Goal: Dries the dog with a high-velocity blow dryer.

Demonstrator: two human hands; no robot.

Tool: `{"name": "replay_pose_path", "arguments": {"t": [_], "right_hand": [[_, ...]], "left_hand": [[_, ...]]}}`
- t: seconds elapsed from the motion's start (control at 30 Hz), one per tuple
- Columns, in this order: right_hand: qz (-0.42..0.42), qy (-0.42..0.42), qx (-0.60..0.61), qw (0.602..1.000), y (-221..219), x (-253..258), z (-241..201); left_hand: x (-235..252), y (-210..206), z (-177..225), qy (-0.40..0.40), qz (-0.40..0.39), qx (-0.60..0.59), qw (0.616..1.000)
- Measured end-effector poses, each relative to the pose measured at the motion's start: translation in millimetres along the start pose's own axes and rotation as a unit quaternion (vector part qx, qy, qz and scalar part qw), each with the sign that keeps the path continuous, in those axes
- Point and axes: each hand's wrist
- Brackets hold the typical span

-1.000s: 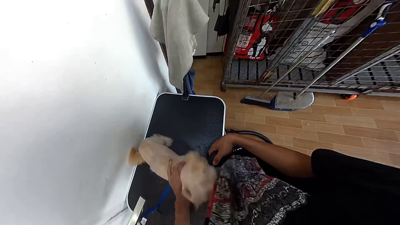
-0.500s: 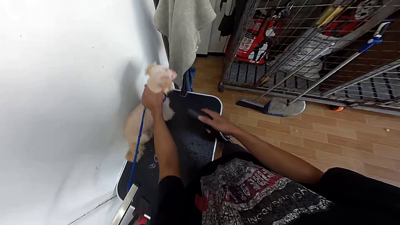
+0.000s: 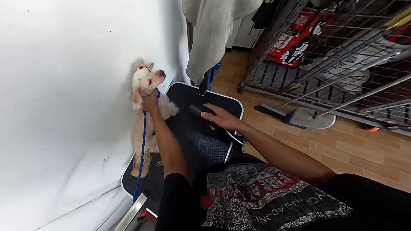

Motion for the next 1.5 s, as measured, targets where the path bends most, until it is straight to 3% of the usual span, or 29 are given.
{"name": "replay_pose_path", "arguments": {"t": [0.1,0.27,0.37,0.53,0.7,0.9,1.17,1.33,1.5], "right_hand": [[-0.025,0.017,-0.002,1.0,-8.5,13.3,-16.1],[-0.033,0.023,-0.001,0.999,-21.7,21.4,-39.9],[-0.038,0.027,-0.009,0.999,-24.6,20.7,-44.0],[-0.045,0.034,-0.008,0.998,-22.8,22.6,-41.8],[-0.051,0.01,0.001,0.999,-21.1,16.6,-37.1],[-0.058,0.015,-0.009,0.998,-23.8,12.9,-35.7],[-0.022,-0.025,0.002,0.999,-24.0,14.9,-30.4],[-0.014,-0.048,-0.009,0.999,-15.5,14.2,-29.5],[-0.063,0.011,-0.09,0.994,-31.6,19.5,-47.8]], "left_hand": [[7.1,-10.8,-10.5,-0.01,0.07,-0.014,0.997],[16.7,-24.6,-16.5,-0.002,0.107,0.006,0.994],[18.3,-25.1,-17.0,0.027,0.08,0.034,0.996],[23.1,-31.3,-17.9,0.01,0.078,0.087,0.993],[16.7,-24.7,-19.5,0.021,0.038,0.041,0.998],[3.4,-25.2,-47.1,-0.067,-0.039,0.052,0.996],[10.3,-52.9,-32.7,-0.061,-0.011,0.181,0.982],[6.6,-49.7,-30.9,-0.021,0.007,0.14,0.99],[1.6,-33.7,-44.8,0.008,0.001,0.073,0.997]]}}
Point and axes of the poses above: each hand's wrist, its own x-axis towards the middle knuckle, its own y-axis out of the back of the hand, z = x × y, and after that the axes turned 11 degrees about -z, right-handed
